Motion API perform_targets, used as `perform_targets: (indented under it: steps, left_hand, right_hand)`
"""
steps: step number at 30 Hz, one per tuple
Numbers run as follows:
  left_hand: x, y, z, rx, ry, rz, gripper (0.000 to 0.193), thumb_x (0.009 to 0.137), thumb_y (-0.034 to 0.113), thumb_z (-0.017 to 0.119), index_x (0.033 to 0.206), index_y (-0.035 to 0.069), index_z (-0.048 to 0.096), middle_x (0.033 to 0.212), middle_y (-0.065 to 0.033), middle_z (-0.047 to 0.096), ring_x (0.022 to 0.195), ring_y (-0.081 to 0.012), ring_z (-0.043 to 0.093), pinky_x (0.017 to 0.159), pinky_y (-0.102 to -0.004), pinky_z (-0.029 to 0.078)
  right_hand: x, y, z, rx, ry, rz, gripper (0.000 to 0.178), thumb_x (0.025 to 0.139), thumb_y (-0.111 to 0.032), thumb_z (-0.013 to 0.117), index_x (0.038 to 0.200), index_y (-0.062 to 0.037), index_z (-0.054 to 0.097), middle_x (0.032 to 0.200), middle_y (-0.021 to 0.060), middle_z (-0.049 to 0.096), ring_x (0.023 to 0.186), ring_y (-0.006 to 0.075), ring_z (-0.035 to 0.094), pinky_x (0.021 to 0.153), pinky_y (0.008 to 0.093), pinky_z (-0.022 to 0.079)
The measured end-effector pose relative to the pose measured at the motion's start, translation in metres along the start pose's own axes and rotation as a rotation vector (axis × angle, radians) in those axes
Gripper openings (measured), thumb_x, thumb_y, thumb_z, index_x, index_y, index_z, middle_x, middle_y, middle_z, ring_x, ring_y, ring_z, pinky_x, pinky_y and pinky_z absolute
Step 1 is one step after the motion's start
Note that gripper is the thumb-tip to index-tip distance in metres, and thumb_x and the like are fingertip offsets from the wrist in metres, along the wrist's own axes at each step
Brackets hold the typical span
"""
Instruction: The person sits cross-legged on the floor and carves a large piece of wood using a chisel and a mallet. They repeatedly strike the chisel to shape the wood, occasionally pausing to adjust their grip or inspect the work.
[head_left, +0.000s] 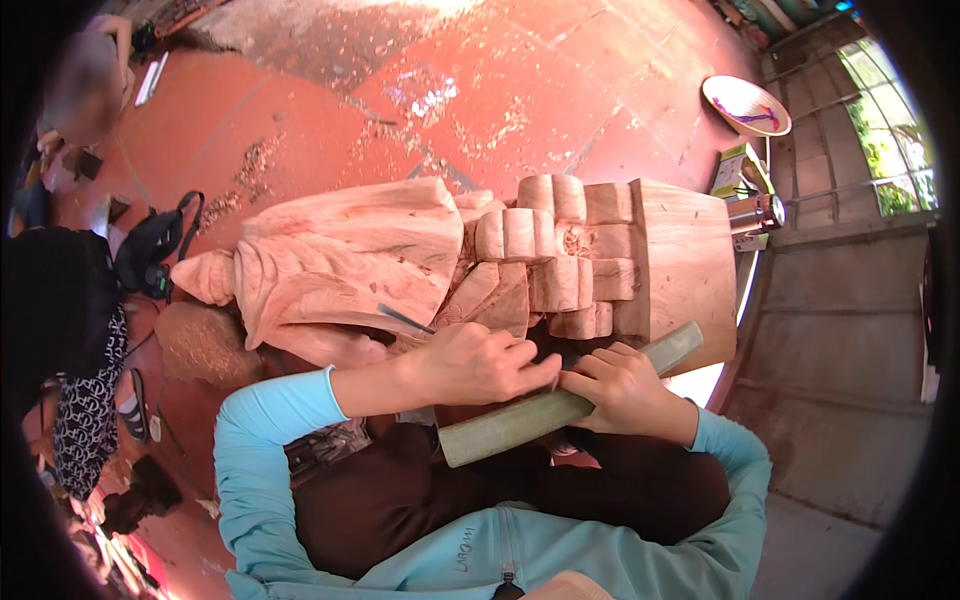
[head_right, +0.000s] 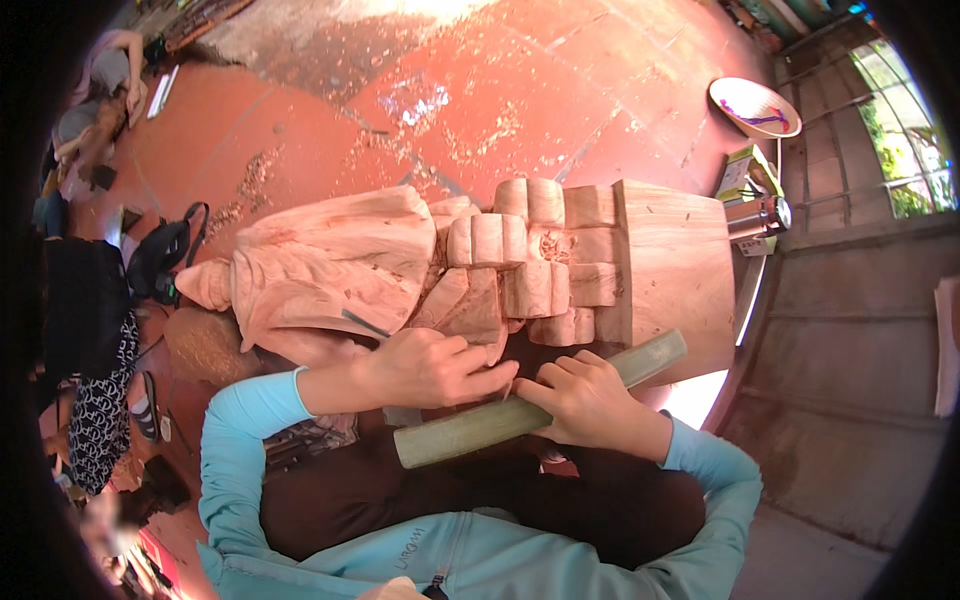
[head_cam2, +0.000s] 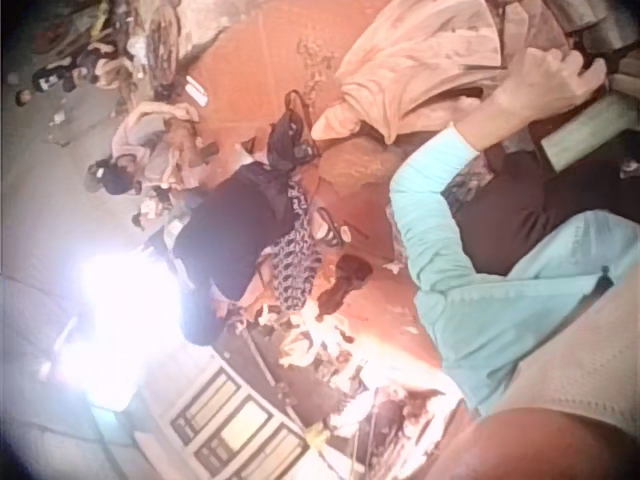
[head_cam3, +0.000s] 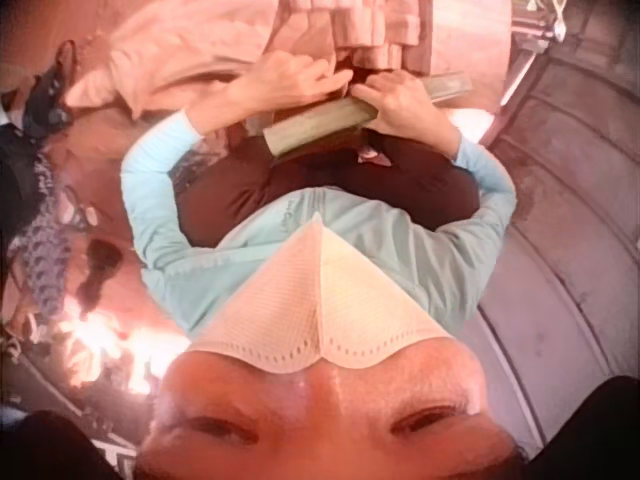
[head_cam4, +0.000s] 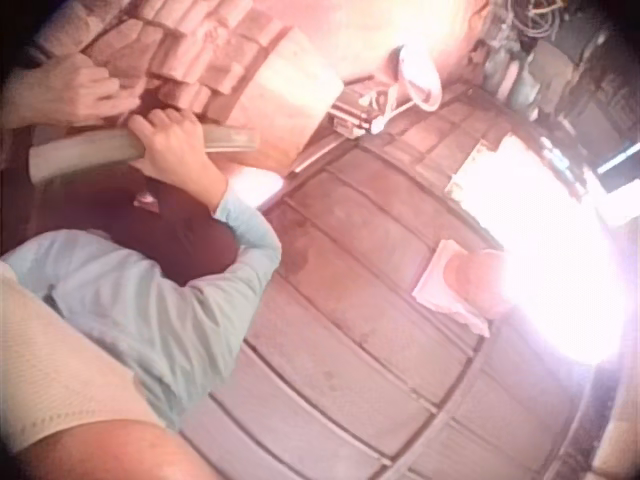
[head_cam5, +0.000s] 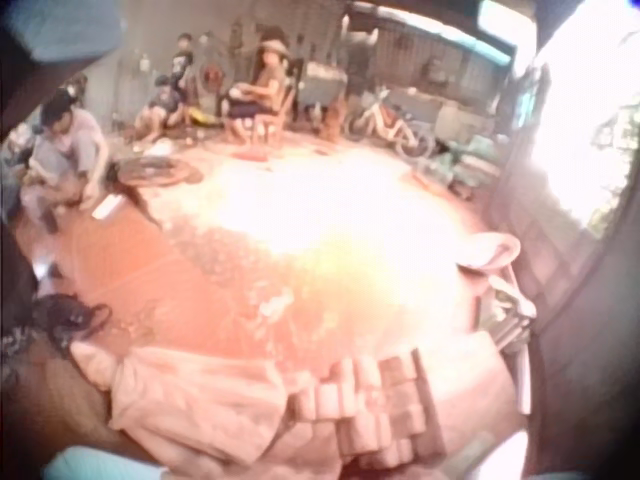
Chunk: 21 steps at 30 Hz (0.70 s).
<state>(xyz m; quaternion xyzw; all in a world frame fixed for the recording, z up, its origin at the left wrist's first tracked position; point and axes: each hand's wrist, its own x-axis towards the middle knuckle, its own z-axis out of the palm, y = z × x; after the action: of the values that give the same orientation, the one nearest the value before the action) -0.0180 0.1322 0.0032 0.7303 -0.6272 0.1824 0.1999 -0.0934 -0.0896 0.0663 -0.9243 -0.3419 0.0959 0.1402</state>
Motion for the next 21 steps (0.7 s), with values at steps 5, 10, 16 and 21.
perform_targets:
  steps: [5,10,16,21]
  left_hand:
    - [0.008,-0.012,0.009,-0.147,0.064,0.072,0.020,0.077,0.020,0.057,0.096,0.015,0.052,0.066,0.0002,0.044,0.062,-0.0117,0.057,0.043,-0.0210,0.035]
    - [0.014,-0.028,0.016,-0.345,0.234,0.074,0.025,0.072,0.011,0.061,0.092,0.013,0.047,0.063,0.0016,0.037,0.054,-0.0133,0.045,0.043,-0.0233,0.031]
    - [0.007,-0.035,0.032,-0.525,0.287,0.116,0.018,0.071,0.018,0.063,0.068,0.012,0.047,0.060,0.0016,0.039,0.054,-0.0120,0.045,0.045,-0.0251,0.036]
    - [-0.005,-0.032,0.034,-0.624,0.278,0.259,0.031,0.077,0.019,0.065,0.059,0.012,0.042,0.059,0.0016,0.038,0.053,-0.0121,0.044,0.044,-0.0247,0.033]
  right_hand:
    - [-0.006,0.019,-0.002,0.105,0.006,0.081,0.045,0.055,-0.036,0.079,0.090,-0.0124,0.063,0.068,0.0017,0.054,0.062,0.0197,0.058,0.055,0.0327,0.044]
    - [-0.010,0.030,-0.017,0.179,-0.004,0.206,0.039,0.055,-0.029,0.080,0.086,-0.0128,0.063,0.062,0.0015,0.052,0.058,0.0205,0.057,0.052,0.0328,0.043]
    - [-0.011,0.032,-0.014,0.138,-0.005,0.236,0.039,0.052,-0.023,0.077,0.087,-0.0137,0.063,0.064,0.0017,0.053,0.058,0.0208,0.055,0.054,0.0328,0.042]
    - [-0.016,0.029,-0.029,0.202,-0.116,0.219,0.043,0.048,-0.019,0.075,0.090,-0.0139,0.065,0.067,0.0014,0.055,0.060,0.0212,0.056,0.056,0.0329,0.043]
